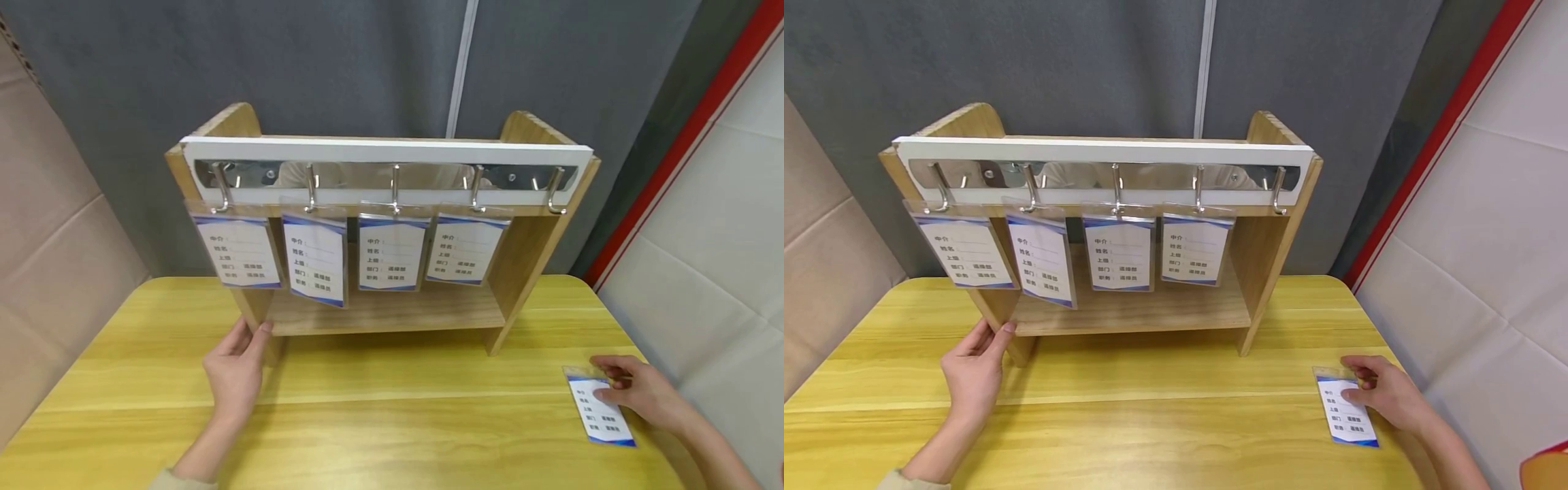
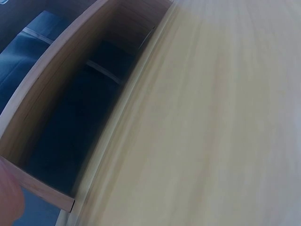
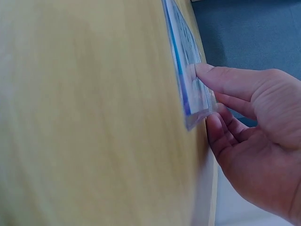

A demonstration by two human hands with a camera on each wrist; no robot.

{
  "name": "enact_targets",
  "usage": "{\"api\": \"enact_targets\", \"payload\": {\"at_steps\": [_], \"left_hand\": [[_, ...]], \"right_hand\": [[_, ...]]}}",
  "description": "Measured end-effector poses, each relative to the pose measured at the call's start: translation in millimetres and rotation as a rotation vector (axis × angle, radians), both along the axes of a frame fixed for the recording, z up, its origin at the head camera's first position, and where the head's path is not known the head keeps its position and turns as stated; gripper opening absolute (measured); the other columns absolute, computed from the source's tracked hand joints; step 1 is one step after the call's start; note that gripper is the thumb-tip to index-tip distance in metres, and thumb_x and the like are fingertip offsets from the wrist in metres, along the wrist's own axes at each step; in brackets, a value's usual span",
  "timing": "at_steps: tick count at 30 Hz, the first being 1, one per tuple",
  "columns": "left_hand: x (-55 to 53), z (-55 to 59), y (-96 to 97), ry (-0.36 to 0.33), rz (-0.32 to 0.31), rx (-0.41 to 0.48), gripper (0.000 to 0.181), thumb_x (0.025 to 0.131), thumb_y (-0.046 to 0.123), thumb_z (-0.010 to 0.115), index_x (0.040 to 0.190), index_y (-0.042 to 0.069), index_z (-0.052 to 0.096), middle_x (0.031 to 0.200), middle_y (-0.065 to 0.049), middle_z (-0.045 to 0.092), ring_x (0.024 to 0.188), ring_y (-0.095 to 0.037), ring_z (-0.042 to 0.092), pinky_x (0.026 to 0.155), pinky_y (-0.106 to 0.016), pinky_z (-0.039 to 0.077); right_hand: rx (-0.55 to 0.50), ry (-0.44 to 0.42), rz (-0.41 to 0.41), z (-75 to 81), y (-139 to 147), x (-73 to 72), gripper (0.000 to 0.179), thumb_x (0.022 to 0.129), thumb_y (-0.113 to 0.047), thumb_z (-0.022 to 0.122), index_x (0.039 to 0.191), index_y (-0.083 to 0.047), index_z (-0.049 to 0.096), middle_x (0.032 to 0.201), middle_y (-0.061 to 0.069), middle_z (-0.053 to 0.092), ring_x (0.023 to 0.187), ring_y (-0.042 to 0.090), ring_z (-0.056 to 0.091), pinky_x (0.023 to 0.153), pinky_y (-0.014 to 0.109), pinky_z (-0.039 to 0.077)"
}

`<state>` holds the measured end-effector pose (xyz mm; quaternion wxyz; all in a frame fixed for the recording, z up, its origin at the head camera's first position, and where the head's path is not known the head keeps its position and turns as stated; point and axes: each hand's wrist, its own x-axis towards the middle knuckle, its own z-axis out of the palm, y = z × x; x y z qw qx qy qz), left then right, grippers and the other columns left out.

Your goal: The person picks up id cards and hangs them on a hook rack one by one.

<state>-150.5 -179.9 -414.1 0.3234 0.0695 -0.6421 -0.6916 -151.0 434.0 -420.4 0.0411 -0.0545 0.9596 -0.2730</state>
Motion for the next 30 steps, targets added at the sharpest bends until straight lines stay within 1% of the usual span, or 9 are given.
{"api": "enact_targets", "payload": {"at_steps": [3, 6, 9, 14, 19, 23, 27, 30], "left_hand": [[-0.2, -0.4, -0.1, 0.005, -0.001, -0.003, 0.038, 0.093, -0.003, 0.073, 0.130, -0.001, 0.066, 0.125, -0.023, 0.062, 0.099, 0.000, 0.070, 0.087, -0.022, 0.059], [-0.1, -0.9, -0.4, 0.007, 0.000, -0.003, 0.038, 0.093, -0.004, 0.073, 0.130, -0.001, 0.066, 0.125, -0.023, 0.062, 0.099, 0.000, 0.070, 0.087, -0.023, 0.059], [-0.1, -1.3, -0.6, 0.006, -0.001, 0.001, 0.038, 0.093, -0.004, 0.073, 0.130, -0.001, 0.065, 0.125, -0.023, 0.062, 0.099, 0.000, 0.070, 0.087, -0.023, 0.059], [0.2, -1.2, -1.2, 0.000, -0.003, -0.002, 0.038, 0.093, -0.003, 0.073, 0.130, -0.001, 0.065, 0.125, -0.024, 0.061, 0.099, 0.001, 0.070, 0.087, -0.022, 0.059], [0.1, -0.5, -0.9, -0.011, -0.001, -0.003, 0.039, 0.093, -0.002, 0.073, 0.131, -0.001, 0.065, 0.126, -0.024, 0.061, 0.099, 0.002, 0.070, 0.087, -0.022, 0.059], [0.5, -0.7, -1.0, -0.005, 0.000, -0.009, 0.038, 0.093, -0.002, 0.073, 0.131, -0.001, 0.065, 0.126, -0.024, 0.061, 0.099, 0.002, 0.070, 0.087, -0.022, 0.059], [1.2, -1.0, -1.2, -0.001, -0.003, -0.013, 0.038, 0.093, -0.003, 0.073, 0.131, 0.000, 0.065, 0.126, -0.024, 0.061, 0.099, 0.002, 0.070, 0.087, -0.022, 0.059], [1.3, -0.7, -1.2, -0.006, -0.005, -0.009, 0.038, 0.093, -0.002, 0.073, 0.131, 0.000, 0.065, 0.126, -0.024, 0.061, 0.099, 0.001, 0.070, 0.087, -0.022, 0.059]], "right_hand": [[-0.005, 0.014, 0.007, -0.3, 0.1, 0.4, 0.056, 0.085, -0.017, 0.086, 0.130, 0.009, 0.063, 0.107, 0.007, 0.062, 0.083, 0.006, 0.048, 0.064, 0.017, 0.045], [-0.010, 0.045, 0.021, -1.6, 0.2, 1.4, 0.050, 0.085, -0.014, 0.085, 0.126, 0.008, 0.066, 0.100, 0.006, 0.059, 0.081, 0.007, 0.046, 0.062, 0.017, 0.041], [-0.007, 0.063, 0.018, -2.9, -0.1, 2.5, 0.044, 0.085, -0.012, 0.085, 0.122, 0.005, 0.069, 0.094, 0.004, 0.055, 0.080, 0.007, 0.045, 0.061, 0.017, 0.038], [-0.001, 0.053, 0.007, -2.3, -0.3, 3.3, 0.042, 0.085, -0.013, 0.085, 0.121, 0.004, 0.069, 0.098, 0.005, 0.058, 0.080, 0.006, 0.046, 0.062, 0.017, 0.041], [-0.038, 0.048, 0.007, -4.0, 0.5, 3.7, 0.041, 0.086, -0.010, 0.084, 0.120, 0.005, 0.068, 0.100, 0.006, 0.059, 0.080, 0.006, 0.047, 0.062, 0.017, 0.042], [-0.047, 0.045, -0.007, -5.2, 1.1, 2.3, 0.041, 0.086, -0.010, 0.084, 0.120, 0.005, 0.067, 0.102, 0.006, 0.062, 0.078, 0.006, 0.048, 0.061, 0.018, 0.044], [-0.039, 0.036, -0.026, -4.4, 0.4, 1.3, 0.042, 0.088, -0.012, 0.083, 0.122, 0.006, 0.066, 0.101, 0.005, 0.064, 0.077, 0.006, 0.048, 0.059, 0.019, 0.043], [-0.048, 0.058, -0.022, -5.0, -0.5, 1.9, 0.040, 0.089, -0.011, 0.082, 0.121, 0.006, 0.066, 0.098, 0.005, 0.064, 0.076, 0.007, 0.049, 0.059, 0.019, 0.043]]}}
